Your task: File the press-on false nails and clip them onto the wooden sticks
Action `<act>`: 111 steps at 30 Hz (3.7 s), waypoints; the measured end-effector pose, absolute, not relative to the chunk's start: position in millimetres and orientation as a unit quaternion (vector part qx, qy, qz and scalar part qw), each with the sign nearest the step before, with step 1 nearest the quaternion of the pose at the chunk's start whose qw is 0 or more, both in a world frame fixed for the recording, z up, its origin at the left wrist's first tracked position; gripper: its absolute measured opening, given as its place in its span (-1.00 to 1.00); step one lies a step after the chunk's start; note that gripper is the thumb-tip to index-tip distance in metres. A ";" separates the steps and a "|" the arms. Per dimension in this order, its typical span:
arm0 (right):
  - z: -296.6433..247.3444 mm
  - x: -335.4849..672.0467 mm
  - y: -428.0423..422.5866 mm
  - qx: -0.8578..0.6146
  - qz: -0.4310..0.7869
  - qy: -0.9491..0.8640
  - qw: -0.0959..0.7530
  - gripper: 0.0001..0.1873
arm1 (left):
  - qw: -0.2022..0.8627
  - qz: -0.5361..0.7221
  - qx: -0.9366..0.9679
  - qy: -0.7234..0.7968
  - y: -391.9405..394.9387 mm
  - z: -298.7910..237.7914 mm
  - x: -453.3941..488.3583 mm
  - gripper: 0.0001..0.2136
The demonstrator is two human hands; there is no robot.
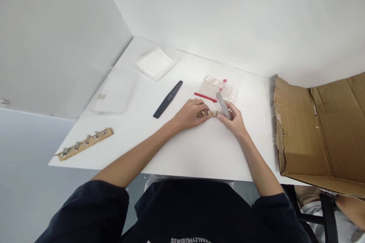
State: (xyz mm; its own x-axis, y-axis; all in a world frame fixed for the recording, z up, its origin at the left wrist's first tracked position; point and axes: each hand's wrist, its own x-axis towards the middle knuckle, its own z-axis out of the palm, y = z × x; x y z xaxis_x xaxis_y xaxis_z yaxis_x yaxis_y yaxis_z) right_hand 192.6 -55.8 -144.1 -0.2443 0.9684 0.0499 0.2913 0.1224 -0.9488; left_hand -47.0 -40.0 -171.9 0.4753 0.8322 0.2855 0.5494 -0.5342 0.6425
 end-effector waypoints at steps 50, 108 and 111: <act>-146.5 193.4 -54.8 -0.484 0.520 -0.602 0.366 -0.60 | 0.245 0.288 0.826 0.418 -40.4 -172.0 -47.8 -0.82; -151.9 188.0 -55.9 -0.495 0.402 -0.691 0.340 -0.59 | 0.248 0.289 0.825 0.418 -41.3 -169.2 -46.2 -0.77; -151.5 187.9 -55.9 -0.495 0.401 -0.691 0.342 -0.60 | 0.246 0.288 0.825 0.418 -41.2 -170.0 -46.2 -0.78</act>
